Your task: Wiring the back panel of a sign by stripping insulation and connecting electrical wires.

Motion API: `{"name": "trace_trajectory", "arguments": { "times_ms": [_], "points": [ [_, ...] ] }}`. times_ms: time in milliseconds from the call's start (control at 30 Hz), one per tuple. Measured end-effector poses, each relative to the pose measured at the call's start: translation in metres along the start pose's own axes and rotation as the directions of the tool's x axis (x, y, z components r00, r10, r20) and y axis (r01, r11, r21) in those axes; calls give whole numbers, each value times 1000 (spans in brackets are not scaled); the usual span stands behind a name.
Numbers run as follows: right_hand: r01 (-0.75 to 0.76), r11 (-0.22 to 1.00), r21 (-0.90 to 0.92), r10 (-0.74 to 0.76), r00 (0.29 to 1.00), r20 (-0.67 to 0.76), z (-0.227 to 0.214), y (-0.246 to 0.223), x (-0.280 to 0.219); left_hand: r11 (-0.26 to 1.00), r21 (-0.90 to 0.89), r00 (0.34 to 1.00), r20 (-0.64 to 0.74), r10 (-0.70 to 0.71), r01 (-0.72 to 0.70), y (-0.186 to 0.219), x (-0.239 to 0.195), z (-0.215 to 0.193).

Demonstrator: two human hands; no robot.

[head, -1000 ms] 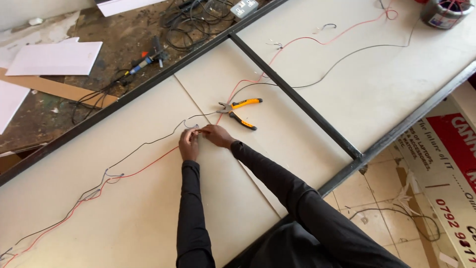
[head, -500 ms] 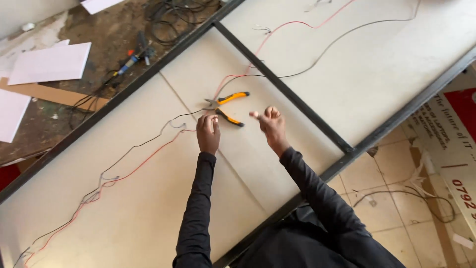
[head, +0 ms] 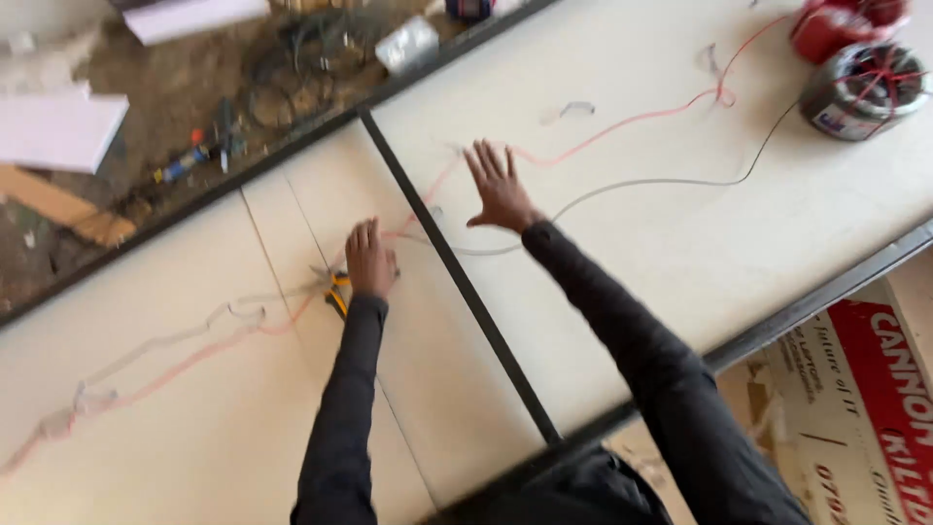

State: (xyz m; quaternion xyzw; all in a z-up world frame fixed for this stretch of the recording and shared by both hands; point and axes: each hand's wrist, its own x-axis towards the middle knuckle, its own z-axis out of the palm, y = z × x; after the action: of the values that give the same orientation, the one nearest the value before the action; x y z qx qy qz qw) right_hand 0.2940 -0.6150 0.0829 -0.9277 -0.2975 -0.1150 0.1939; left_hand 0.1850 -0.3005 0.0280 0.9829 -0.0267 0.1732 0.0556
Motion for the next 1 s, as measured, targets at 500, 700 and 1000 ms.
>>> {"name": "trace_trajectory", "arguments": {
  "times_ms": [500, 700, 1000],
  "points": [
    [8, 999, 50, -35, 824, 566, 3, 94, -16, 911, -305, 940, 280, -194, 278, 16, 42, 40],
    [-94, 996, -11, 86, 846, 526, 1, 172, 34, 855, -422, 952, 83, -294, 301, 39, 27, 69],
    [38, 991, 128, -76, 948, 310, 11, 125, 60, 914, -339, 970, -12, -241, 223, 34, 32, 89]
  ]
}}
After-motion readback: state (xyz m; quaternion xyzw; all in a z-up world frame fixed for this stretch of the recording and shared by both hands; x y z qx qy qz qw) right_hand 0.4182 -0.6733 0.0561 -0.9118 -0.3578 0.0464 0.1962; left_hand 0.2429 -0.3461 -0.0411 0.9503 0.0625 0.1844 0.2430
